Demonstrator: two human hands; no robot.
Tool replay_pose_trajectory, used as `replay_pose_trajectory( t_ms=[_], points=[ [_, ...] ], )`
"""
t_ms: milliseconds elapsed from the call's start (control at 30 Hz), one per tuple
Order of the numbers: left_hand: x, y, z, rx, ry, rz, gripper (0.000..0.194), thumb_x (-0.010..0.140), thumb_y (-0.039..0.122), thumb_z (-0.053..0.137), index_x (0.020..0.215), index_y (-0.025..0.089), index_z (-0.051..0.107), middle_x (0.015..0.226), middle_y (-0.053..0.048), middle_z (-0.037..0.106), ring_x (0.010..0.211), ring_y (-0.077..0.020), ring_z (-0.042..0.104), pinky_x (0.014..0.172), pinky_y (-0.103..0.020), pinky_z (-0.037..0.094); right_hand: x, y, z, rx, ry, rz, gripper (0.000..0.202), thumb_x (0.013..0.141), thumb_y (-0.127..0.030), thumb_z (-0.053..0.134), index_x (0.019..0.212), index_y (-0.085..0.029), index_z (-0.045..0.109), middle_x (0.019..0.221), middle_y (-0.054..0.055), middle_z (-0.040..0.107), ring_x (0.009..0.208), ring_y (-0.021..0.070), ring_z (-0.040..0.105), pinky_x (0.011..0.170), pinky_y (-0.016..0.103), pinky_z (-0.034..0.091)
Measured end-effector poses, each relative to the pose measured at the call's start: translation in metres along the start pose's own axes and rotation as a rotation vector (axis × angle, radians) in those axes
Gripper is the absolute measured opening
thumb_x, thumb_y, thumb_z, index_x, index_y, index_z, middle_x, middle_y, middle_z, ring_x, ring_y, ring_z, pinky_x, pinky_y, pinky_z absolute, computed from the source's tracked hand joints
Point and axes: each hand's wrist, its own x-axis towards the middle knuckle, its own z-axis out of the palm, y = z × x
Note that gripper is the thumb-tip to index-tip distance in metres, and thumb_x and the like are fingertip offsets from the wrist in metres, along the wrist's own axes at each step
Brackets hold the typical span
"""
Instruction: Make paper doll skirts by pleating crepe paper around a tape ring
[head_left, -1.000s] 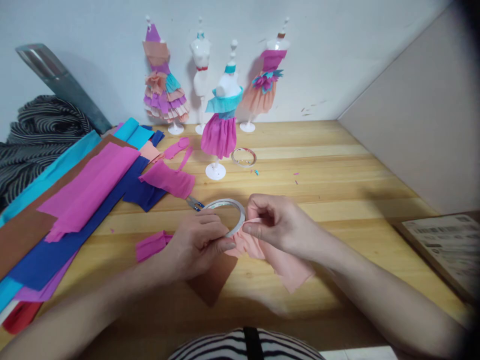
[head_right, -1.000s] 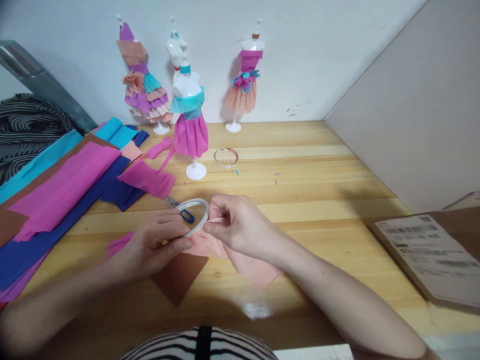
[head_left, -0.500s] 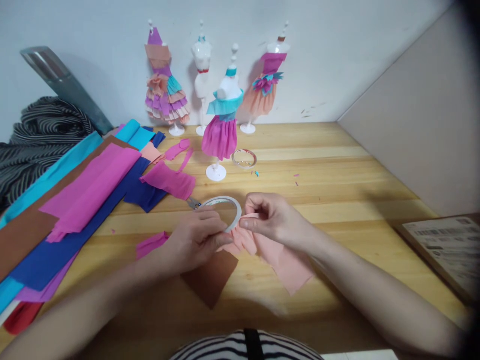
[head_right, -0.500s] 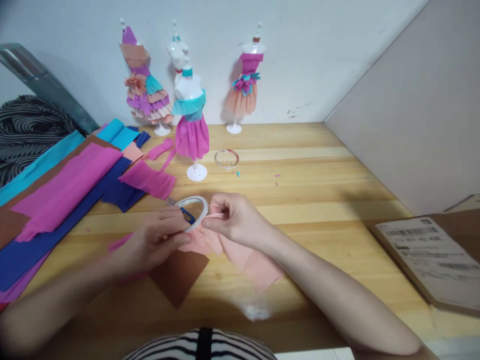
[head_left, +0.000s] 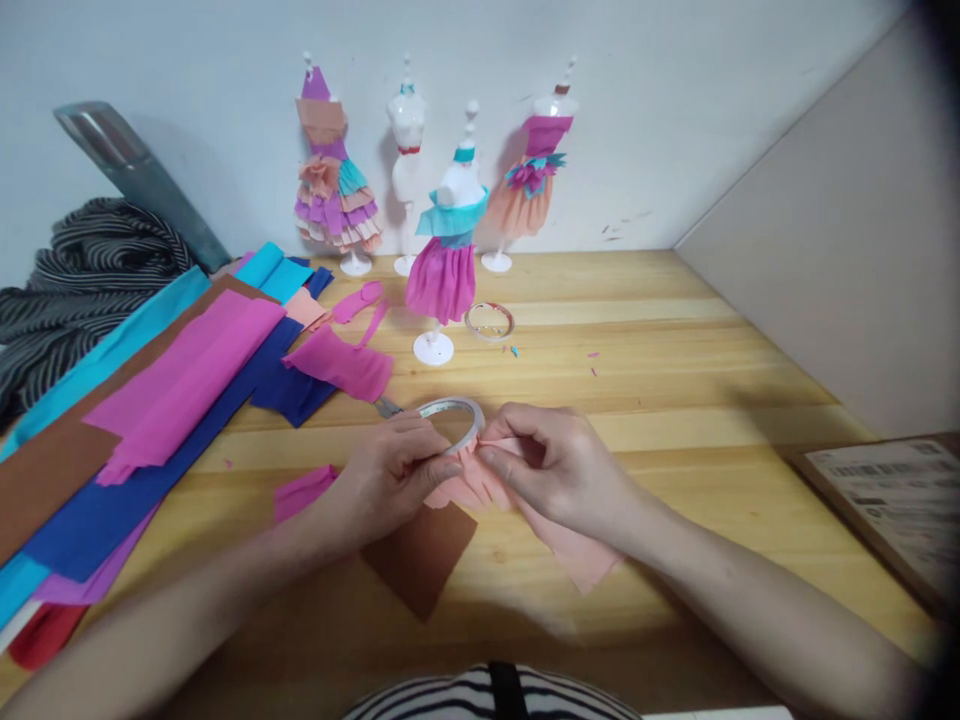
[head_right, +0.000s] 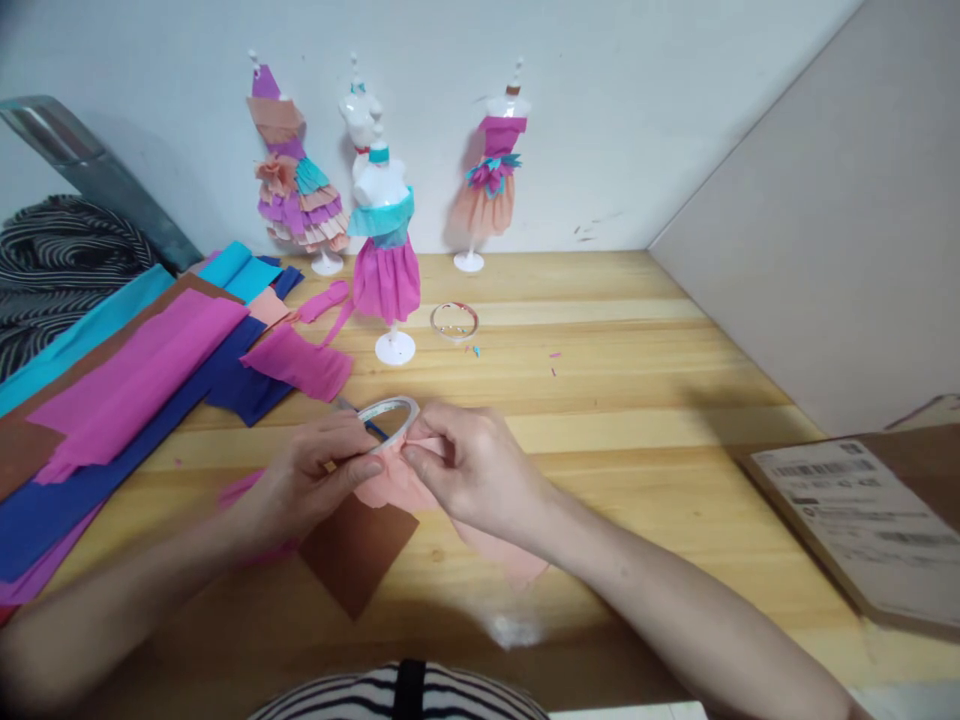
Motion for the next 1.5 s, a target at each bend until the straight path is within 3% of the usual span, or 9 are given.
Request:
replay_pose_trajectory(
  t_ms=[433, 667, 933, 1133, 1233, 1300, 1367, 1400, 1500],
  points=[
    [-0.001, 0.0, 0.002, -0.015, 0.016, 0.016, 0.038, 0.094, 0.03, 0.051, 0.06, 0.015, 0.051, 0.061, 0.001, 0.048, 0.063, -0.0115, 0.048, 0.062, -0.024, 0.036, -0.003, -0.001, 0.004, -0.042, 0.058, -0.063, 0.017, 0.081, -0.013, 0.056, 0.065, -0.013, 0.058, 0.051, -0.004, 0.05, 0.045, 0.0062, 0.041, 0.043, 0.017, 0.032],
    [0.0, -0.002, 0.001, 0.019, 0.05, 0.018, 0.041, 0.094, 0.03, 0.051, 0.056, 0.015, 0.046, 0.058, 0.003, 0.043, 0.06, -0.0109, 0.044, 0.06, -0.024, 0.034, -0.001, -0.001, -0.002, -0.028, 0.021, 0.01, 0.015, 0.082, -0.017, 0.056, 0.068, -0.013, 0.06, 0.056, -0.001, 0.058, 0.05, 0.0089, 0.05, 0.048, 0.019, 0.039],
    [-0.001, -0.003, 0.003, 0.006, 0.033, 0.001, 0.04, 0.093, 0.03, 0.052, 0.057, 0.015, 0.049, 0.06, 0.001, 0.047, 0.062, -0.0115, 0.046, 0.062, -0.025, 0.035, -0.003, -0.001, 0.0, 0.012, -0.018, 0.029, 0.013, 0.082, -0.018, 0.057, 0.069, -0.014, 0.059, 0.057, -0.002, 0.056, 0.05, 0.0087, 0.048, 0.049, 0.019, 0.038],
    [0.003, -0.014, -0.002, -0.302, -0.017, -0.194, 0.04, 0.089, 0.043, 0.056, 0.061, 0.014, 0.058, 0.058, 0.002, 0.048, 0.057, -0.0099, 0.044, 0.054, -0.023, 0.033, 0.005, 0.006, -0.016, 0.029, -0.057, 0.109, 0.017, 0.083, -0.027, 0.059, 0.07, -0.016, 0.058, 0.059, -0.002, 0.055, 0.053, 0.0111, 0.048, 0.05, 0.023, 0.039],
    [0.006, -0.015, -0.006, -0.529, -0.022, -0.354, 0.044, 0.081, 0.051, 0.062, 0.061, 0.013, 0.06, 0.056, 0.002, 0.049, 0.054, -0.0089, 0.041, 0.051, -0.022, 0.031, 0.003, 0.002, -0.027, -0.126, 0.17, -0.063, 0.004, 0.081, -0.019, 0.061, 0.085, -0.018, 0.062, 0.075, 0.003, 0.063, 0.066, 0.016, 0.058, 0.061, 0.029, 0.047],
    [0.009, -0.013, -0.01, -0.647, 0.026, -0.443, 0.046, 0.075, 0.056, 0.066, 0.062, 0.012, 0.063, 0.054, 0.002, 0.05, 0.052, -0.0083, 0.041, 0.05, -0.021, 0.03, -0.003, -0.006, -0.033, -0.191, 0.348, -0.296, 0.017, 0.08, -0.015, 0.061, 0.096, -0.02, 0.062, 0.09, 0.006, 0.066, 0.082, 0.0209, 0.063, 0.071, 0.035, 0.051],
    [0.01, -0.008, -0.013, -0.735, 0.094, -0.506, 0.048, 0.069, 0.058, 0.071, 0.06, 0.011, 0.062, 0.053, 0.002, 0.051, 0.05, -0.0075, 0.04, 0.049, -0.02, 0.03, -0.009, -0.014, -0.035, -0.248, 0.348, -0.564, 0.024, 0.078, -0.014, 0.06, 0.101, -0.022, 0.062, 0.098, 0.008, 0.066, 0.095, 0.0244, 0.064, 0.082, 0.041, 0.052],
    [0.01, -0.005, -0.015, -0.779, 0.121, -0.527, 0.049, 0.067, 0.058, 0.073, 0.059, 0.011, 0.062, 0.053, 0.001, 0.052, 0.05, -0.0075, 0.042, 0.05, -0.02, 0.03, -0.011, -0.016, -0.033, -0.324, 0.272, -0.675, 0.024, 0.079, -0.014, 0.06, 0.101, -0.023, 0.062, 0.102, 0.009, 0.067, 0.102, 0.0254, 0.063, 0.09, 0.044, 0.051],
    [0.01, 0.004, -0.016, -0.908, 0.134, -0.574, 0.048, 0.063, 0.057, 0.076, 0.061, 0.011, 0.064, 0.057, -0.001, 0.059, 0.054, -0.0097, 0.049, 0.053, -0.021, 0.035, -0.01, -0.017, -0.019, -0.624, 0.211, -0.847, 0.024, 0.081, -0.011, 0.06, 0.101, -0.025, 0.064, 0.112, 0.007, 0.068, 0.126, 0.0269, 0.051, 0.111, 0.056, 0.03]
  ],
)
